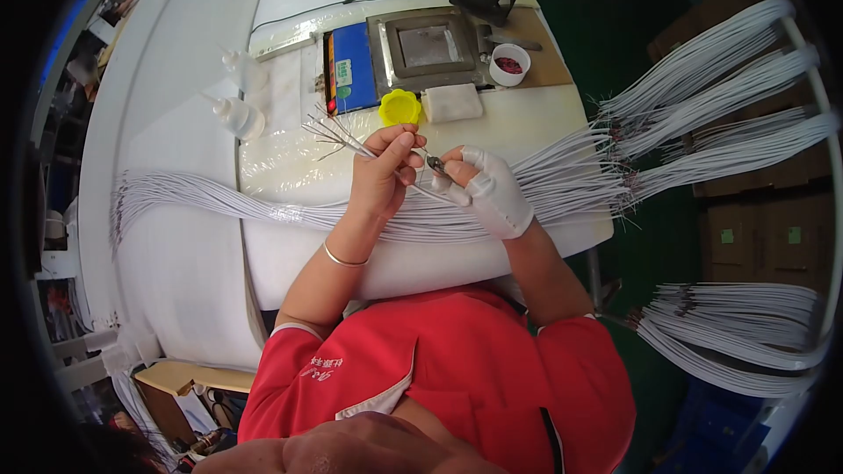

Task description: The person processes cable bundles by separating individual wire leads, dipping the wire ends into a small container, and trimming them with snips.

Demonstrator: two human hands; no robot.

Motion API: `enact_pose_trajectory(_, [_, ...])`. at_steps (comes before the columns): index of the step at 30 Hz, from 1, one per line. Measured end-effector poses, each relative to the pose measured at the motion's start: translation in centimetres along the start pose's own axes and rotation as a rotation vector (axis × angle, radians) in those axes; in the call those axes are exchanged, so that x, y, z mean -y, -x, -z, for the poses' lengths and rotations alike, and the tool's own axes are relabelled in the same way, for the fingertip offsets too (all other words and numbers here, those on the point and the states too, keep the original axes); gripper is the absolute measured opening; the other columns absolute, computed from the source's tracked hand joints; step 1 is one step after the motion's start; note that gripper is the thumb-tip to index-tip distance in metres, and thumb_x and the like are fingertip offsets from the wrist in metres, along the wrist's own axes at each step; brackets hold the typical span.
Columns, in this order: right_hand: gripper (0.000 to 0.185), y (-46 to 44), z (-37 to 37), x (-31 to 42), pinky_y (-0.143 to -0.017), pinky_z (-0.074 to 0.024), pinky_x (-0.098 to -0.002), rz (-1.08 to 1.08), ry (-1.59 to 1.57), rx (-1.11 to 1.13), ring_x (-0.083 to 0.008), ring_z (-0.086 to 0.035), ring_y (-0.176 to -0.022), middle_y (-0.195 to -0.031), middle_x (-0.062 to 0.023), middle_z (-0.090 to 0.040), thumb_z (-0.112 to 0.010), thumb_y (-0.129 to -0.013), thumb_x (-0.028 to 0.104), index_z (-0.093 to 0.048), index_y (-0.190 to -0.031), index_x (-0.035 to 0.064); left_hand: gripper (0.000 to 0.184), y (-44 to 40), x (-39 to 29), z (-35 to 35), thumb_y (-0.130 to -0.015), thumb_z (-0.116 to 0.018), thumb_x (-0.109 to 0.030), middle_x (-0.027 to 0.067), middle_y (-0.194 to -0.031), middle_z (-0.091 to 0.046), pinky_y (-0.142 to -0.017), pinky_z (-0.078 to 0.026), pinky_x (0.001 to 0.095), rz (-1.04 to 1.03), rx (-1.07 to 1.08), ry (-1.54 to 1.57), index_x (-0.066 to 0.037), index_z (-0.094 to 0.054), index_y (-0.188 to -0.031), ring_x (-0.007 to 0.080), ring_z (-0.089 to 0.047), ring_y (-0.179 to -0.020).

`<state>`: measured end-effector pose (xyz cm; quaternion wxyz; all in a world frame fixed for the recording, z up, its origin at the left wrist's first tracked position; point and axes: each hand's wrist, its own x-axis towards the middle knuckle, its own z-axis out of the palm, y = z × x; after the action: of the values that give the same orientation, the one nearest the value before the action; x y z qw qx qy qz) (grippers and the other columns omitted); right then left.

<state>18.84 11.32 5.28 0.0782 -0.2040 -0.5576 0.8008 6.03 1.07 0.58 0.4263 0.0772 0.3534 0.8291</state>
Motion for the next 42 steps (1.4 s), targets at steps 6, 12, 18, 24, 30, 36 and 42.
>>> enact_pose_trajectory(6, [0.018,-0.2,0.2,-0.4,-0.049,-0.0304,-0.0157,-0.047,0.049,0.024,-0.0028,-0.038,-0.054,-0.069,0.0012,-0.051,-0.049,-0.087,0.017,-0.056,-0.086,-0.0001,0.009,-0.1,0.4,0.3,-0.084,-0.060,-0.008,0.0077,-0.078,-0.062,-0.040,-0.036,0.0170,-0.004,-0.025,-0.025,-0.003,-0.058,-0.090,0.0082,-0.057,-0.055])
enact_pose_trajectory(12, [0.019,0.0,-0.3,0.0,-0.049,-0.0313,-0.0149,-0.077,0.055,0.030,-0.0024,-0.040,-0.055,-0.073,-0.0003,-0.054,-0.051,-0.086,0.018,-0.057,-0.089,0.0005,0.008,-0.1,0.4,0.4,-0.083,-0.060,-0.009,0.0077,-0.075,-0.061,-0.040,-0.035,0.0176,-0.017,-0.036,-0.020,-0.003,-0.057,-0.086,0.0081,-0.055,-0.053])
enact_pose_trajectory(18, [0.019,0.0,-0.4,0.0,-0.049,-0.0326,-0.0146,-0.096,0.061,0.040,-0.0021,-0.041,-0.056,-0.076,-0.0009,-0.056,-0.051,-0.085,0.018,-0.056,-0.092,0.0011,0.007,-0.1,0.2,0.4,-0.083,-0.060,-0.009,0.0079,-0.074,-0.061,-0.039,-0.035,0.0178,0.012,-0.042,0.023,-0.003,-0.057,-0.085,0.0081,-0.054,-0.052])
enact_pose_trajectory(24, [0.019,-0.1,-0.3,0.0,-0.050,-0.0338,-0.0149,-0.101,0.069,0.039,-0.0021,-0.042,-0.058,-0.079,-0.0013,-0.057,-0.051,-0.085,0.018,-0.055,-0.093,0.0007,0.008,-0.2,0.3,0.5,-0.083,-0.061,-0.009,0.0072,-0.074,-0.062,-0.039,-0.036,0.0168,0.001,-0.031,0.051,-0.002,-0.058,-0.085,0.0087,-0.056,-0.053])
enact_pose_trajectory(30, [0.018,0.1,-0.8,0.4,-0.050,-0.0337,-0.0152,-0.087,0.119,0.038,-0.0025,-0.042,-0.058,-0.078,-0.0016,-0.057,-0.051,-0.085,0.017,-0.055,-0.092,0.0005,0.008,-0.1,0.2,0.5,-0.083,-0.061,-0.009,0.0081,-0.079,-0.063,-0.039,-0.036,0.0167,-0.011,-0.033,0.021,-0.003,-0.058,-0.086,0.0091,-0.059,-0.056])
enact_pose_trajectory(36, [0.019,-0.5,1.0,-0.7,-0.053,-0.0369,-0.0167,-0.065,-0.061,0.017,-0.0064,-0.046,-0.059,-0.076,-0.0031,-0.055,-0.052,-0.083,0.017,-0.054,-0.092,0.0004,0.009,0.0,0.3,0.4,-0.084,-0.060,-0.009,0.0090,-0.084,-0.063,-0.040,-0.037,0.0167,-0.037,-0.020,0.055,-0.003,-0.058,-0.090,0.0091,-0.059,-0.057])
enact_pose_trajectory(42, [0.020,-0.7,0.7,-0.7,-0.050,-0.0365,-0.0175,-0.105,-0.340,0.017,-0.0078,-0.045,-0.056,-0.076,-0.0060,-0.056,-0.047,-0.085,0.017,-0.054,-0.092,-0.0006,0.009,0.4,-0.4,-0.5,-0.084,-0.059,-0.007,0.0123,-0.096,-0.061,-0.042,-0.038,0.0169,-0.105,0.050,0.063,-0.002,-0.057,-0.092,0.0093,-0.058,-0.059])
